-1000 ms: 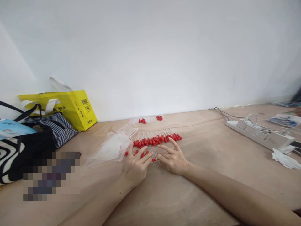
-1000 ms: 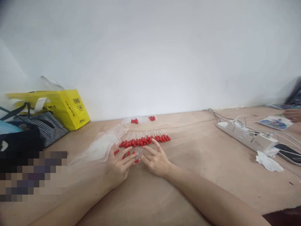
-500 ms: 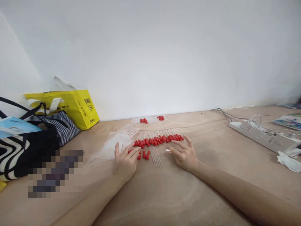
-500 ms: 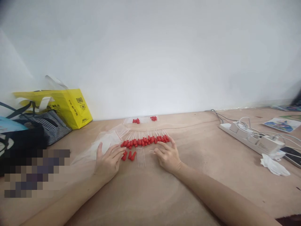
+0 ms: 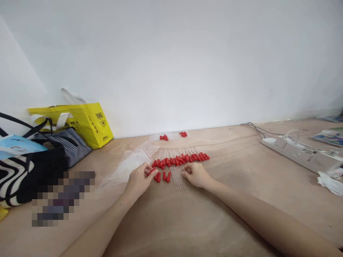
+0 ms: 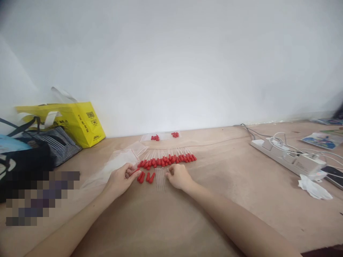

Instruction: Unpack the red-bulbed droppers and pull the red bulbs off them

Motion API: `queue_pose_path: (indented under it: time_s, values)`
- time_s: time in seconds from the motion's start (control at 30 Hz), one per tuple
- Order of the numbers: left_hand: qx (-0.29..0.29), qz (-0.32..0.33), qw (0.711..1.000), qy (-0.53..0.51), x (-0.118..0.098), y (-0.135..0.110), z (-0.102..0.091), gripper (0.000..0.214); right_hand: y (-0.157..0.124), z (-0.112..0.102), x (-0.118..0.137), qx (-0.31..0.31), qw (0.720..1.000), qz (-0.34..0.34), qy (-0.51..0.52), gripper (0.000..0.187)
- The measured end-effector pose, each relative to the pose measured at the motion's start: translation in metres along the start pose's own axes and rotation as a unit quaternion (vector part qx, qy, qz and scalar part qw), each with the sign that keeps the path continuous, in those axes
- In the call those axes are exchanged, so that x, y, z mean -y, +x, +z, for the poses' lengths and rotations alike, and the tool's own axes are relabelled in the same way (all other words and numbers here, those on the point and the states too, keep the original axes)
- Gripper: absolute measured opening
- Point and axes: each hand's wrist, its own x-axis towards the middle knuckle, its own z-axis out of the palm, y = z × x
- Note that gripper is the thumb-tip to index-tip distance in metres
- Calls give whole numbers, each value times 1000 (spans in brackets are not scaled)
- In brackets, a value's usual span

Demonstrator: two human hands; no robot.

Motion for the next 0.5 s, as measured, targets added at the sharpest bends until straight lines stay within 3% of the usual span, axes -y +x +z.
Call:
queue_pose_path:
  time_s: [0.27, 0.43, 0.5]
  values:
    - [7, -1, 1000, -7, 4, 1, 3, 26, 7, 5, 10, -5, 999, 2, 52, 13]
    - [-72, 69, 994, 49, 17, 4, -2, 23, 1, 2, 7, 33, 991, 59, 117, 18]
    - [-107, 95, 987, 71, 25, 6, -1, 21, 0, 0, 5, 3, 995, 34, 94, 17]
